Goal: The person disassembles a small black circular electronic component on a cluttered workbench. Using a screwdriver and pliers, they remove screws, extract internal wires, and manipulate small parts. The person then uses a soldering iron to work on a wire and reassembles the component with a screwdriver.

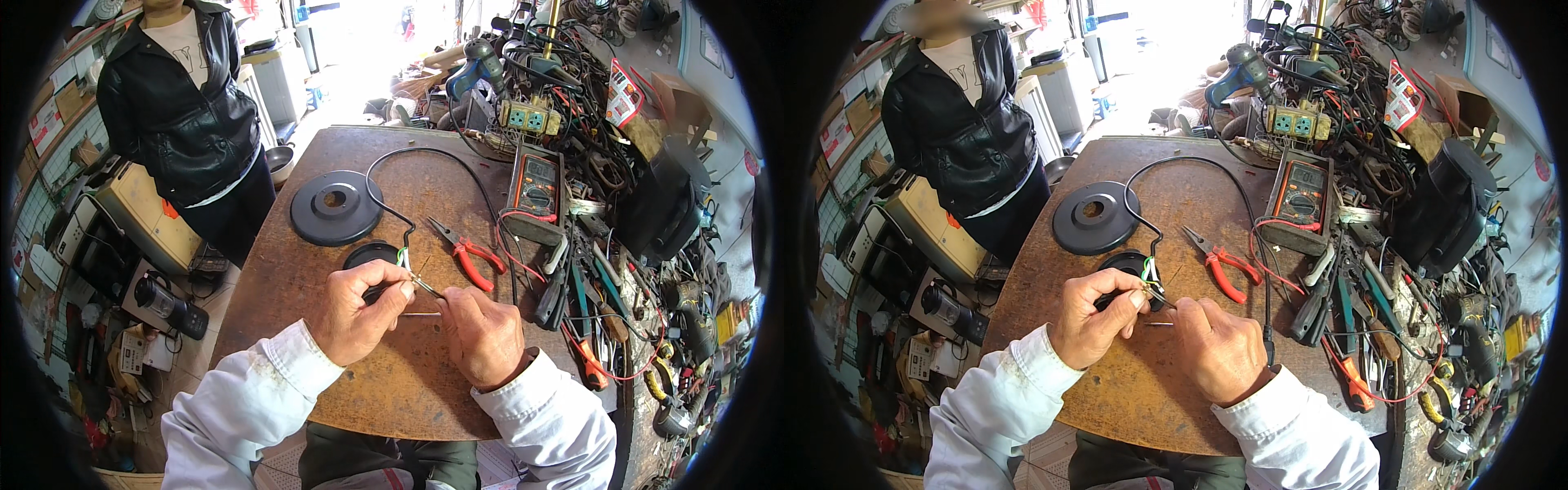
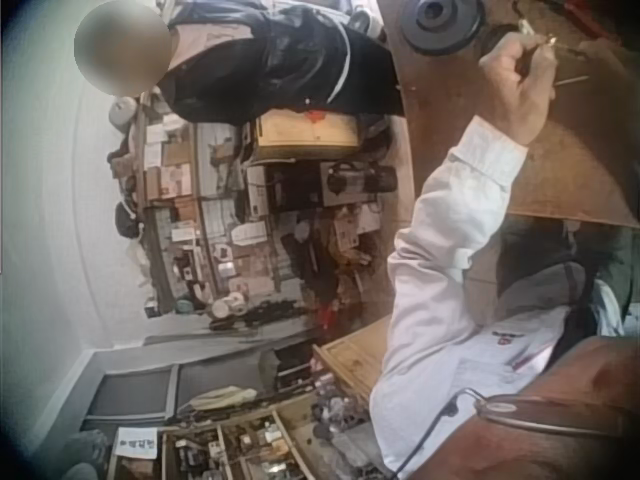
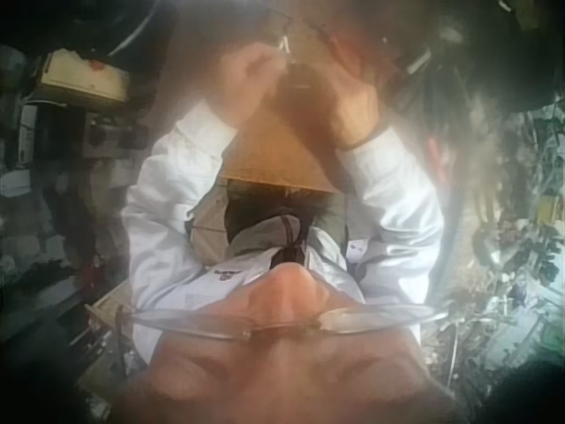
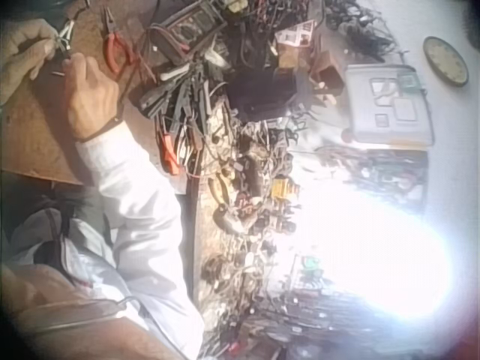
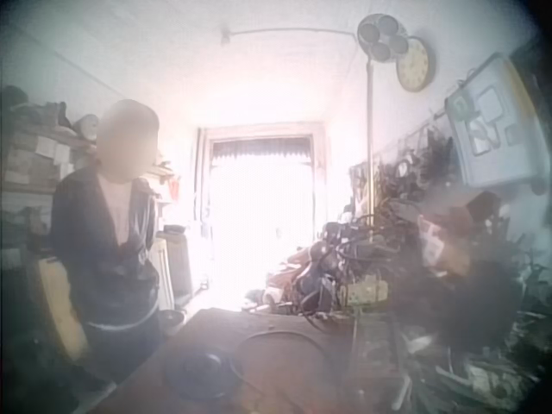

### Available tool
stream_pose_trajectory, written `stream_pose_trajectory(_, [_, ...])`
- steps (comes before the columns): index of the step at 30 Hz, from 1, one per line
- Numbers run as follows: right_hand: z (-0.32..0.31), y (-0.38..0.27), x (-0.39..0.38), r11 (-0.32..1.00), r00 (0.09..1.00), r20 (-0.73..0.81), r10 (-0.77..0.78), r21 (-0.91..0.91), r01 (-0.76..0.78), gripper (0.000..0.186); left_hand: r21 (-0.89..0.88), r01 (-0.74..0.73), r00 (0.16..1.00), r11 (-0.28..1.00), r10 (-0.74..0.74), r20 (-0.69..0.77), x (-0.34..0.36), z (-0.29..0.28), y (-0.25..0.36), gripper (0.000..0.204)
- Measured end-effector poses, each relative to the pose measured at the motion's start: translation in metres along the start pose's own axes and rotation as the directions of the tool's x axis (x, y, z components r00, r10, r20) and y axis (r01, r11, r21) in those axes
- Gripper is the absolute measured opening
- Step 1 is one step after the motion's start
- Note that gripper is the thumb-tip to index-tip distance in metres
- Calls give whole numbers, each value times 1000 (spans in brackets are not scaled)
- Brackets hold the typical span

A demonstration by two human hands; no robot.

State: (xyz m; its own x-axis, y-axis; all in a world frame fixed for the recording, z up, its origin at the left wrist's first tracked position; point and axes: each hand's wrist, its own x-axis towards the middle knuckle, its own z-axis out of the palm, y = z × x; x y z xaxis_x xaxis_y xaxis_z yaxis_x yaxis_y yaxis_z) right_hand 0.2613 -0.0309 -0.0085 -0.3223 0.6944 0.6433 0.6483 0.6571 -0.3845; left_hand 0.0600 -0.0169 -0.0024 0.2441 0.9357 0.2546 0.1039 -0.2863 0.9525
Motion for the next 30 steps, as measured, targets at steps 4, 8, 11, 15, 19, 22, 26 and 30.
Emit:
stream_pose_trajectory(4, [0, 0, 0, 1000, 1000, 0, 10, 14, -10, 10, 6, -9, 1000, 1000, 9, -1, 0, 0, 0, 15])
stream_pose_trajectory(8, [1, 1, 0, 998, 1000, 4, 21, 54, -21, 9, 1, -15, 1000, 1000, 15, -1, 0, 0, -1, 15])
stream_pose_trajectory(11, [1, 2, 0, 995, 1000, 9, 25, 93, -26, 9, 10, -16, 1000, 1000, 16, -5, 0, 0, 0, 15])
stream_pose_trajectory(15, [1, 0, 0, 989, 997, 10, 74, 126, -74, 9, 13, -31, 1000, 999, 31, 0, 2, 0, 0, 16])
stream_pose_trajectory(19, [-6, -4, 6, 947, 985, 79, 153, 273, -169, 10, -24, -42, 998, 999, 40, -54, 2, 0, -5, 19])
stream_pose_trajectory(22, [-10, -5, 9, 914, 965, 171, 200, 323, -246, 15, -38, -32, 997, 999, 29, -68, 3, -1, -4, 20])
stream_pose_trajectory(26, [-11, 3, 4, 626, 820, 453, 349, 538, -564, 23, -50, -14, 997, 999, 10, -70, 3, -4, 0, 22])
stream_pose_trajectory(30, [-21, -1, 12, 314, 688, 637, 346, 613, -725, 31, -39, -18, 999, 999, 16, -48, 2, -4, 0, 22])
